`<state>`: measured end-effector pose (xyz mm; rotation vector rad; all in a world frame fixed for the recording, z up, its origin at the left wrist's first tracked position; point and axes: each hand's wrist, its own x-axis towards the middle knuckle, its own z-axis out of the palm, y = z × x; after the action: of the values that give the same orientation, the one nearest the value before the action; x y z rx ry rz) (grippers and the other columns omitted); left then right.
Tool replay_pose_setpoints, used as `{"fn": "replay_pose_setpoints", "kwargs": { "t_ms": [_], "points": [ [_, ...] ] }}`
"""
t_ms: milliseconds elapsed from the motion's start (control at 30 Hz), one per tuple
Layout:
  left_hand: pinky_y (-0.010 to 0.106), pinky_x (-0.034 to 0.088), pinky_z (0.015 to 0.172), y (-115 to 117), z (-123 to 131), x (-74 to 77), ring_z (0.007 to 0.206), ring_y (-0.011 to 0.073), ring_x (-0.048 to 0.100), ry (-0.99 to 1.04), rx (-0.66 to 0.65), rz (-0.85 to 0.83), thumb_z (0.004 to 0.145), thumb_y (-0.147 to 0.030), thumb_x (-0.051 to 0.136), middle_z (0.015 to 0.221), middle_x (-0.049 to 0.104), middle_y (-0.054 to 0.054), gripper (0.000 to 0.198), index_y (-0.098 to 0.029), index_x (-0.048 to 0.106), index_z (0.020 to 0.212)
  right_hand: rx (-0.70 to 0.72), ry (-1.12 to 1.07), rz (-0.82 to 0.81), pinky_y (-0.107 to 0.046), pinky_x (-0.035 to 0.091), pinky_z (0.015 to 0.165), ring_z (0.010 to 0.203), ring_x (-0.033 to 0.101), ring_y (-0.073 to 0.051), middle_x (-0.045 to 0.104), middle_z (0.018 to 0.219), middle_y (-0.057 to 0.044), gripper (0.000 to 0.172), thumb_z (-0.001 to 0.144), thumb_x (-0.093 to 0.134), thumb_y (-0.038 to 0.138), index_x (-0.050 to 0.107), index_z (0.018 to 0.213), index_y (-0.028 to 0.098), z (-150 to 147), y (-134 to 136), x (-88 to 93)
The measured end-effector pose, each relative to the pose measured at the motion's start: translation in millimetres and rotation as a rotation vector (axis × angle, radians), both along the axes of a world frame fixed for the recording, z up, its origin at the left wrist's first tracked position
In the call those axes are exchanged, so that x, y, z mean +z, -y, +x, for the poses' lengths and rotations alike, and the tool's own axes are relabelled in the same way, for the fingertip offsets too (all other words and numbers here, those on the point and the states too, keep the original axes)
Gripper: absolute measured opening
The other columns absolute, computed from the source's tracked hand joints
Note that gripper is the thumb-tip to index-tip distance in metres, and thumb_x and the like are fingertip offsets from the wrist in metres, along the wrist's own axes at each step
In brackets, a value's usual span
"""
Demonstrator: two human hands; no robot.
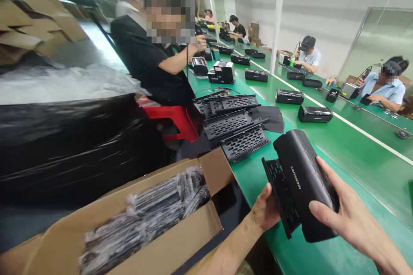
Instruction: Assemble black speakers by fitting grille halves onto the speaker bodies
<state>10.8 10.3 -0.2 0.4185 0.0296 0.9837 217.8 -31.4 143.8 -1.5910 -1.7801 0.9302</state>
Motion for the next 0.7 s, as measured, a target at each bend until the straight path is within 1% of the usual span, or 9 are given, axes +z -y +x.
{"fn": "replay_pose_setpoints", "kwargs": {
  "t_ms": [133, 267, 367, 467, 600, 700],
  "points": [
    [0.046, 0.047, 0.114, 0.5, 1.6, 3.2, 0.134, 0.0385, 0.064, -0.052, 0.049, -0.006, 0.075, -0.059, 0.090, 0.128, 0.078, 0.015, 0.067, -0.015, 0.077, 0.124, 0.069, 0.073, 0.029, -0.058, 0.044, 0.121, 0.146, 0.052, -0.043, 0.049, 0.166, -0.008, 0.093, 0.086, 0.072, 0.064, 0.037, 0.168, 0.036, -12.4, -0.5, -2.6],
    [0.045, 0.051, 0.107, -1.2, 1.2, 6.3, 0.121, 0.0377, 0.072, -0.082, 0.081, 0.002, 0.069, -0.058, 0.094, 0.118, 0.081, 0.015, 0.072, -0.014, 0.077, 0.123, 0.127, 0.118, 0.044, -0.056, 0.044, 0.121, 0.147, 0.051, -0.042, 0.047, 0.167, -0.007, 0.089, 0.088, 0.072, 0.062, 0.038, 0.167, 0.038, -16.0, -3.9, -6.1],
    [0.044, 0.052, 0.104, -3.0, 0.9, 8.9, 0.115, 0.0354, 0.074, -0.086, 0.100, -0.014, 0.068, -0.056, 0.096, 0.120, 0.080, 0.015, 0.073, -0.014, 0.077, 0.124, 0.155, 0.130, 0.014, -0.055, 0.045, 0.121, 0.149, 0.049, -0.042, 0.044, 0.169, -0.006, 0.090, 0.090, 0.069, 0.063, 0.033, 0.169, 0.040, -14.3, -3.9, -8.1],
    [0.042, 0.054, 0.101, -4.5, 0.5, 9.9, 0.110, 0.0339, 0.075, -0.090, 0.097, -0.029, 0.066, -0.055, 0.097, 0.119, 0.080, 0.016, 0.074, -0.013, 0.077, 0.124, 0.156, 0.140, -0.029, -0.057, 0.042, 0.123, 0.152, 0.045, -0.042, 0.039, 0.172, -0.006, 0.092, 0.091, 0.066, 0.065, 0.027, 0.171, 0.040, -11.7, -3.1, -11.3],
    [0.041, 0.054, 0.099, -5.1, 0.4, 8.8, 0.108, 0.0337, 0.075, -0.101, 0.103, -0.034, 0.071, -0.053, 0.094, 0.114, 0.081, 0.016, 0.067, -0.013, 0.077, 0.122, 0.158, 0.149, -0.074, -0.060, 0.034, 0.127, 0.154, 0.042, -0.041, 0.035, 0.174, -0.006, 0.093, 0.092, 0.063, 0.067, 0.024, 0.171, 0.040, -9.1, -4.4, -16.5],
    [0.042, 0.055, 0.098, -5.4, 0.1, 9.0, 0.106, 0.0342, 0.076, -0.116, 0.094, -0.034, 0.072, -0.056, 0.091, 0.113, 0.082, 0.016, 0.066, -0.012, 0.078, 0.120, 0.169, 0.119, -0.082, -0.060, 0.035, 0.127, 0.155, 0.040, -0.041, 0.034, 0.174, -0.007, 0.093, 0.094, 0.062, 0.066, 0.022, 0.172, 0.037, -6.9, -5.8, -18.1]
  ]
}}
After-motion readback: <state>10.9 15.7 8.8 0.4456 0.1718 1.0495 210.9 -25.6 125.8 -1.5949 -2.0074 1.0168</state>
